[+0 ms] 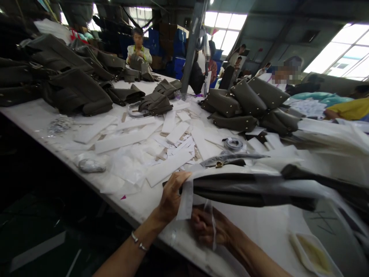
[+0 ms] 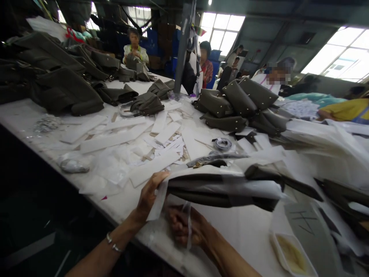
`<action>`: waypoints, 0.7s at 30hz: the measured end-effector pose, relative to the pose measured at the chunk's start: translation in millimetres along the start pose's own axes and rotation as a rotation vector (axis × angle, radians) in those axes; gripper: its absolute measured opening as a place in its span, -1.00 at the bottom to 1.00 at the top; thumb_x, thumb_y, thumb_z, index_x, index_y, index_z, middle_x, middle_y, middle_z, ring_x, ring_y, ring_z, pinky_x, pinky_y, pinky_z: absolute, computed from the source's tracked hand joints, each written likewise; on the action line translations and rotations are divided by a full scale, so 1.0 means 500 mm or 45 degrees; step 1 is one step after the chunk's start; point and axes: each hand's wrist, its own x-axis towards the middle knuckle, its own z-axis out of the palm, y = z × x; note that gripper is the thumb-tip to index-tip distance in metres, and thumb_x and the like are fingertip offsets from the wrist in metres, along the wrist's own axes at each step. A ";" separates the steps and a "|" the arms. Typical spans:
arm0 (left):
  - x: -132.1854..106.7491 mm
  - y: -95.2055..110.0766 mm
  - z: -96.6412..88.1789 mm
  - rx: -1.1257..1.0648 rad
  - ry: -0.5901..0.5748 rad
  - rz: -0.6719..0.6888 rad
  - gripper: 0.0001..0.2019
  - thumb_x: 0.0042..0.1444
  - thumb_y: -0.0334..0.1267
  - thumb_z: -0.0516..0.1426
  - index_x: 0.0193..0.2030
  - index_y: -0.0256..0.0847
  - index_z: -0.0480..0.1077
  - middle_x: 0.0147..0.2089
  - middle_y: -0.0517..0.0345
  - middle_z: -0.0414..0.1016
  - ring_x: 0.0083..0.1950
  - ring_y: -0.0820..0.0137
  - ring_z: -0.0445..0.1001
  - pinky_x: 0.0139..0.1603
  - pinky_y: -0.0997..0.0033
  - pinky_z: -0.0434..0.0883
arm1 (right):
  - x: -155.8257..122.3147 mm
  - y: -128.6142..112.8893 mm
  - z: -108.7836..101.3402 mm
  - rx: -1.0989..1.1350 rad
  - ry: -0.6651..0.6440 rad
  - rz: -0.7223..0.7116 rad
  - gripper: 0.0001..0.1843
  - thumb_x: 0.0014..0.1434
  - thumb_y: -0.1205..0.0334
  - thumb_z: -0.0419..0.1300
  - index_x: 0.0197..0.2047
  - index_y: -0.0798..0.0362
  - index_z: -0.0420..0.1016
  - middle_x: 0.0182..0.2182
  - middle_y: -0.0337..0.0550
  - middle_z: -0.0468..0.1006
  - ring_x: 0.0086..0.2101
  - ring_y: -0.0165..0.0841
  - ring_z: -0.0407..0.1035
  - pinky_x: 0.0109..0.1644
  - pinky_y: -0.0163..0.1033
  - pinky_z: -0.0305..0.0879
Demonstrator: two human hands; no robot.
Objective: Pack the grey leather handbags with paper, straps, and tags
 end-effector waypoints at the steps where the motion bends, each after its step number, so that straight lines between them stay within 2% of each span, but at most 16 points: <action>1: 0.004 0.006 0.004 0.006 -0.022 0.000 -0.59 0.22 -0.41 0.15 0.20 -0.16 0.27 -0.01 -0.03 0.46 0.03 0.29 0.48 0.06 0.28 0.47 | 0.004 0.009 0.007 0.096 -0.099 -0.027 -0.68 0.20 0.07 0.27 -0.43 0.11 0.36 -0.74 -0.50 0.16 -0.78 -0.64 -0.19 -0.70 -0.43 -0.25; 3: 0.013 0.019 0.011 0.008 -0.065 0.001 -0.61 0.24 -0.40 0.13 0.20 -0.15 0.28 -0.03 -0.01 0.47 0.00 0.31 0.49 0.03 0.29 0.47 | 0.004 0.021 0.019 0.211 -0.189 -0.113 -0.72 0.19 0.12 0.30 -0.40 0.13 0.38 -0.78 -0.56 0.07 -0.78 -0.65 -0.31 -0.69 -0.44 -0.33; 6: 0.033 0.041 0.020 -0.013 -0.135 -0.052 -0.64 0.24 -0.44 0.10 0.16 -0.15 0.31 -0.03 0.01 0.48 0.02 0.32 0.48 0.06 0.30 0.44 | -0.005 0.038 0.030 0.277 -0.250 -0.163 -0.75 0.22 0.15 0.29 -0.37 0.13 0.40 -0.78 -0.57 0.04 -0.77 -0.64 -0.37 -0.69 -0.46 -0.33; 11: 0.088 0.061 0.029 -0.101 -0.199 -0.350 -0.61 0.14 -0.41 0.17 0.12 -0.15 0.35 0.02 0.08 0.50 0.06 0.31 0.48 0.14 0.32 0.40 | -0.016 0.075 0.038 0.368 -0.341 -0.260 -0.74 0.31 0.10 0.21 -0.31 0.13 0.41 -0.77 -0.56 0.10 -0.77 -0.63 -0.35 -0.69 -0.46 -0.27; 16: 0.118 0.055 0.039 -0.134 -0.156 -0.577 -0.50 0.03 -0.26 0.28 0.15 -0.16 0.36 0.06 0.11 0.51 0.11 0.24 0.47 0.21 0.22 0.37 | -0.028 0.111 0.045 0.462 -0.513 -0.289 -0.75 0.35 0.11 0.15 -0.26 0.14 0.44 -0.75 -0.53 0.18 -0.79 -0.63 -0.25 -0.69 -0.44 -0.27; 19: 0.113 0.055 0.044 -0.090 -0.134 -0.654 -0.55 0.02 -0.24 0.29 0.08 -0.21 0.42 0.00 0.07 0.55 0.06 0.20 0.50 0.19 0.14 0.38 | -0.043 0.132 0.054 0.461 -0.509 -0.280 -0.74 0.33 0.11 0.16 -0.27 0.14 0.44 -0.75 -0.54 0.16 -0.78 -0.64 -0.27 -0.68 -0.44 -0.27; 21: 0.107 0.061 0.047 -0.065 -0.137 -0.675 -0.57 0.00 -0.24 0.29 0.05 -0.24 0.44 -0.03 0.05 0.56 0.03 0.19 0.51 0.17 0.12 0.39 | -0.059 0.142 0.055 0.379 -0.407 -0.257 -0.73 0.31 0.07 0.18 -0.30 0.11 0.42 -0.77 -0.57 0.09 -0.78 -0.62 -0.31 -0.68 -0.44 -0.27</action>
